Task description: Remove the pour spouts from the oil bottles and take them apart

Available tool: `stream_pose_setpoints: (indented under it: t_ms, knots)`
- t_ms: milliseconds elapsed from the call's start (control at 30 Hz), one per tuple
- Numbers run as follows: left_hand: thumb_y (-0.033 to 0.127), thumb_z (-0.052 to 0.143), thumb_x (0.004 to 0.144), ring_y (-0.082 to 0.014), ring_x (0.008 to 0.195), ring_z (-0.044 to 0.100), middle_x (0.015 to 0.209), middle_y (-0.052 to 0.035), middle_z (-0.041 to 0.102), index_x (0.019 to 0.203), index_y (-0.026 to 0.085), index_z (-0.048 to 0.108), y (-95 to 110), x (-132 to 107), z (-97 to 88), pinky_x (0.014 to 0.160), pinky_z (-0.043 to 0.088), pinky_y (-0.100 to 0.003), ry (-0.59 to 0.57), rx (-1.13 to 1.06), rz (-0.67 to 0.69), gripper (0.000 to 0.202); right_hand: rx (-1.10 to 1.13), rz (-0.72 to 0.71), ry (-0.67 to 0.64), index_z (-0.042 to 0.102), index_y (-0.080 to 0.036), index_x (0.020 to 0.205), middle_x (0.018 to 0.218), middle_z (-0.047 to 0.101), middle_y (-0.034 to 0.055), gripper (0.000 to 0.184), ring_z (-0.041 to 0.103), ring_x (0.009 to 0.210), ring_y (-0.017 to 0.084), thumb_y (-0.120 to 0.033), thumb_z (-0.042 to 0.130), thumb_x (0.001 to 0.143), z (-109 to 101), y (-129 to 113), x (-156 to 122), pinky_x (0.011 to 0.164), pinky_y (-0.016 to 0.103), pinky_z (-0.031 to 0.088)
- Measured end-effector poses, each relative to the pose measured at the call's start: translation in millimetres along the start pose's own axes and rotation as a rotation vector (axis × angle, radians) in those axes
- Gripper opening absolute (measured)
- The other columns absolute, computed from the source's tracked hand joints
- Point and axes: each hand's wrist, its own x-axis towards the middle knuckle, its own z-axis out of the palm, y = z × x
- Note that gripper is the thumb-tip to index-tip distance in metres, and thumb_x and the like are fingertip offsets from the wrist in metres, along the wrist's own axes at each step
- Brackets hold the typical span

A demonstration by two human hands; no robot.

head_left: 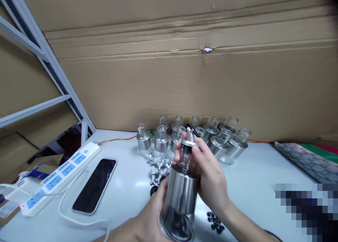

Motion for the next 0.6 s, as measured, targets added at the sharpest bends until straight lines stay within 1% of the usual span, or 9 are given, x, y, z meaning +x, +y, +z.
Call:
stream_pose_setpoints:
  t_ms: [33, 100, 200, 267, 367, 433, 533, 600]
  knots:
    - [0.06, 0.08, 0.052, -0.0382, 0.115, 0.054, 0.114, -0.0184, 0.058, 0.137, 0.014, 0.034, 3, 0, 1.9, 0.099, 0.042, -0.051, 0.001, -0.034, -0.022, 0.107, 0.0, 0.023, -0.006, 0.061, -0.027, 0.104, 0.09, 0.063, 0.0005, 0.034, 0.059, 0.067, 0.012, -0.047, 0.068, 0.078, -2, 1, 2, 0.06, 0.025, 0.052]
    - [0.063, 0.075, 0.058, -0.0376, 0.117, 0.052, 0.114, -0.018, 0.057, 0.138, 0.014, 0.032, 10, 1, 5.3, 0.101, 0.04, -0.051, -0.008, -0.056, -0.03, 0.103, -0.012, 0.049, -0.011, 0.061, -0.025, 0.099, 0.089, 0.062, 0.0005, 0.034, 0.059, 0.069, 0.012, -0.049, 0.069, 0.076, -4, 1, 5, 0.061, 0.025, 0.052]
    - [0.056, 0.068, 0.069, -0.0367, 0.117, 0.052, 0.117, -0.0182, 0.055, 0.138, 0.014, 0.033, 20, 3, 7.2, 0.102, 0.039, -0.049, -0.02, -0.028, 0.016, 0.088, -0.02, 0.06, -0.007, 0.06, -0.023, 0.093, 0.087, 0.061, 0.0002, 0.035, 0.057, 0.064, 0.011, -0.052, 0.069, 0.075, -5, 2, 7, 0.058, 0.024, 0.051]
    - [0.049, 0.067, 0.072, -0.0367, 0.118, 0.05, 0.123, -0.0189, 0.052, 0.139, 0.014, 0.033, 24, 3, 5.5, 0.102, 0.039, -0.047, -0.054, -0.022, 0.058, 0.083, -0.005, 0.061, -0.003, 0.058, -0.023, 0.092, 0.083, 0.06, -0.001, 0.035, 0.055, 0.059, 0.01, -0.054, 0.066, 0.077, -4, 2, 6, 0.054, 0.023, 0.048]
    - [0.039, 0.068, 0.07, -0.0368, 0.122, 0.047, 0.129, -0.0181, 0.048, 0.141, 0.015, 0.031, 22, 2, 0.2, 0.106, 0.034, -0.048, -0.096, -0.005, 0.071, 0.083, 0.029, 0.063, -0.012, 0.056, -0.023, 0.091, 0.078, 0.056, -0.0025, 0.034, 0.053, 0.056, 0.009, -0.055, 0.063, 0.079, -3, 0, 3, 0.05, 0.023, 0.046]
    - [0.033, 0.069, 0.067, -0.0364, 0.121, 0.048, 0.129, -0.0173, 0.048, 0.14, 0.016, 0.033, 19, 0, -2.9, 0.107, 0.032, -0.049, -0.106, 0.022, 0.059, 0.083, 0.052, 0.078, -0.016, 0.055, -0.023, 0.09, 0.076, 0.055, -0.0033, 0.034, 0.052, 0.055, 0.009, -0.055, 0.062, 0.08, -2, -1, 2, 0.05, 0.022, 0.045]
    - [0.03, 0.07, 0.065, -0.0352, 0.119, 0.049, 0.129, -0.0162, 0.049, 0.139, 0.017, 0.034, 16, -3, -4.0, 0.108, 0.032, -0.049, -0.107, 0.052, 0.027, 0.083, 0.074, 0.115, -0.012, 0.055, -0.022, 0.089, 0.072, 0.055, -0.004, 0.036, 0.051, 0.054, 0.008, -0.056, 0.063, 0.079, -1, -4, 1, 0.049, 0.021, 0.044]
    - [0.03, 0.07, 0.064, -0.0347, 0.12, 0.049, 0.13, -0.0159, 0.049, 0.14, 0.017, 0.033, 16, -5, -2.2, 0.108, 0.031, -0.048, -0.097, 0.055, 0.012, 0.085, 0.084, 0.135, -0.02, 0.055, -0.022, 0.088, 0.068, 0.054, -0.0044, 0.038, 0.051, 0.053, 0.008, -0.056, 0.065, 0.077, 1, -7, 0, 0.05, 0.021, 0.043]
